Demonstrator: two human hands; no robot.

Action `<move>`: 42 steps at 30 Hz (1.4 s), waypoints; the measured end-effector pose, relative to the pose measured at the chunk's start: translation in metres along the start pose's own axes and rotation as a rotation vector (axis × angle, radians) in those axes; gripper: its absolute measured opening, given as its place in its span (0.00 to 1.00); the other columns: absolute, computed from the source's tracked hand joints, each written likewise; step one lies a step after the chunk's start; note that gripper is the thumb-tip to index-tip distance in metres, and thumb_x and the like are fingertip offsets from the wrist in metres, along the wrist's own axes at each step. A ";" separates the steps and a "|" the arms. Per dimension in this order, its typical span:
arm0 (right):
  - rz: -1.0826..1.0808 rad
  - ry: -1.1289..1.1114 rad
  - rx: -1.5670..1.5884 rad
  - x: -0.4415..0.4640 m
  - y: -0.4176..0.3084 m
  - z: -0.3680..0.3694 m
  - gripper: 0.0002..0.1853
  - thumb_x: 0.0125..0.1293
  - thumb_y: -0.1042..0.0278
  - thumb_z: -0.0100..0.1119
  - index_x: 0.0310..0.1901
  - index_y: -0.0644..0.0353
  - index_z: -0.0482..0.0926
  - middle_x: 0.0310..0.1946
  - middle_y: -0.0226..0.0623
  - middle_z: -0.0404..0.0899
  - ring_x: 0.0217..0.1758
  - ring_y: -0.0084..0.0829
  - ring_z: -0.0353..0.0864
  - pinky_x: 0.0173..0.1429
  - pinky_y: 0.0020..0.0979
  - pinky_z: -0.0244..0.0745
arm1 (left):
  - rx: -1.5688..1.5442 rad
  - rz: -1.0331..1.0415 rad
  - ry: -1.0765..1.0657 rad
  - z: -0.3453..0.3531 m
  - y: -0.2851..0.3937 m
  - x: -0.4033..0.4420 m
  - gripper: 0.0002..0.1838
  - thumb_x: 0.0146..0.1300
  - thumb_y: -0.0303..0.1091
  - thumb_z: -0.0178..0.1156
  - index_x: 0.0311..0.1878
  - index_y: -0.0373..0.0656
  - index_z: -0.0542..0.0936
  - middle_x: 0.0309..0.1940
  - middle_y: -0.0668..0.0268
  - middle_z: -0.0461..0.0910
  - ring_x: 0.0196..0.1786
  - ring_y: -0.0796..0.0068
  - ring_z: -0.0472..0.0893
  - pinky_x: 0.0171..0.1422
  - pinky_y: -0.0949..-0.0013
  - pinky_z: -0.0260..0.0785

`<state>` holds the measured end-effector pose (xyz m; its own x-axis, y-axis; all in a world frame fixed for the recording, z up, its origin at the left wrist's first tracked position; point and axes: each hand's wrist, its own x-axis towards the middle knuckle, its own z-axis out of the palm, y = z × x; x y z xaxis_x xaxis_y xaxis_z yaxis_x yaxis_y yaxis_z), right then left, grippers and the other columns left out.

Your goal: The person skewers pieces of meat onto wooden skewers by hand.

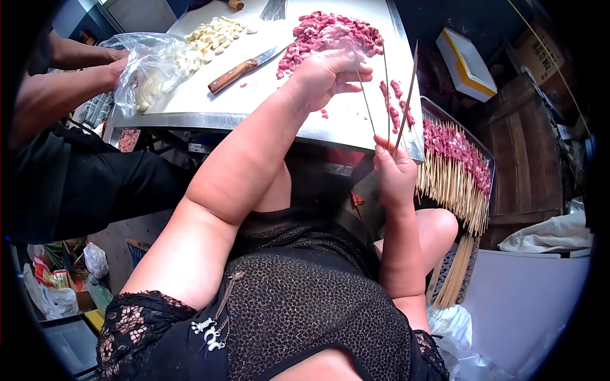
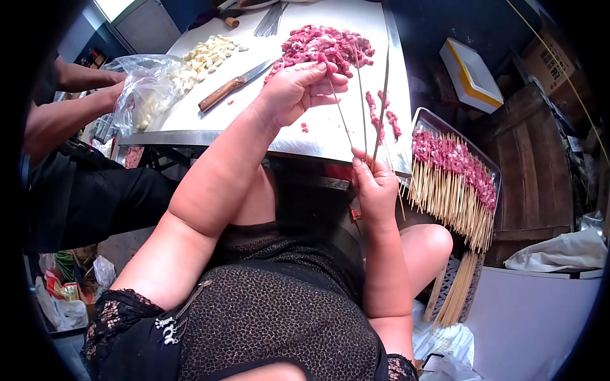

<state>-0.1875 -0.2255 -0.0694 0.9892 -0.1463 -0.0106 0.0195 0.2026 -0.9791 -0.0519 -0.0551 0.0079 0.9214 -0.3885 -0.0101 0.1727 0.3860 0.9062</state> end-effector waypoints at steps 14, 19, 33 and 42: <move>-0.099 0.103 0.223 0.013 -0.008 0.004 0.11 0.67 0.74 0.53 0.49 0.64 0.76 0.19 0.20 0.67 0.17 0.09 0.59 0.19 0.13 0.51 | 0.270 -0.296 -0.266 0.031 -0.032 -0.013 0.13 0.64 0.33 0.57 0.48 0.37 0.78 0.42 0.62 0.80 0.47 0.70 0.80 0.48 0.66 0.75; -0.154 0.095 0.223 0.011 -0.006 0.000 0.11 0.67 0.74 0.52 0.49 0.65 0.76 0.19 0.20 0.67 0.17 0.09 0.59 0.19 0.13 0.50 | 0.770 0.140 0.123 -0.014 0.010 0.018 0.15 0.58 0.36 0.62 0.45 0.37 0.80 0.28 0.63 0.80 0.28 0.75 0.81 0.27 0.73 0.73; -0.089 0.051 0.175 0.003 0.005 0.003 0.11 0.66 0.77 0.52 0.49 0.66 0.77 0.24 0.19 0.68 0.23 0.11 0.62 0.27 0.13 0.56 | 1.636 -0.042 0.107 -0.016 0.003 0.012 0.12 0.52 0.40 0.63 0.35 0.44 0.84 0.27 0.60 0.82 0.33 0.72 0.81 0.42 0.68 0.72; -0.035 0.006 0.189 0.002 0.008 0.003 0.11 0.67 0.76 0.52 0.50 0.66 0.77 0.23 0.20 0.68 0.22 0.10 0.62 0.26 0.13 0.56 | 0.394 -0.018 0.276 -0.026 0.016 0.005 0.12 0.66 0.33 0.52 0.42 0.33 0.79 0.35 0.59 0.81 0.37 0.74 0.82 0.40 0.75 0.77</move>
<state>-0.1852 -0.2212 -0.0764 0.9865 -0.1624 0.0213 0.0818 0.3759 -0.9231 -0.0354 -0.0289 0.0107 0.9867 -0.1349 -0.0906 0.0934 0.0145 0.9955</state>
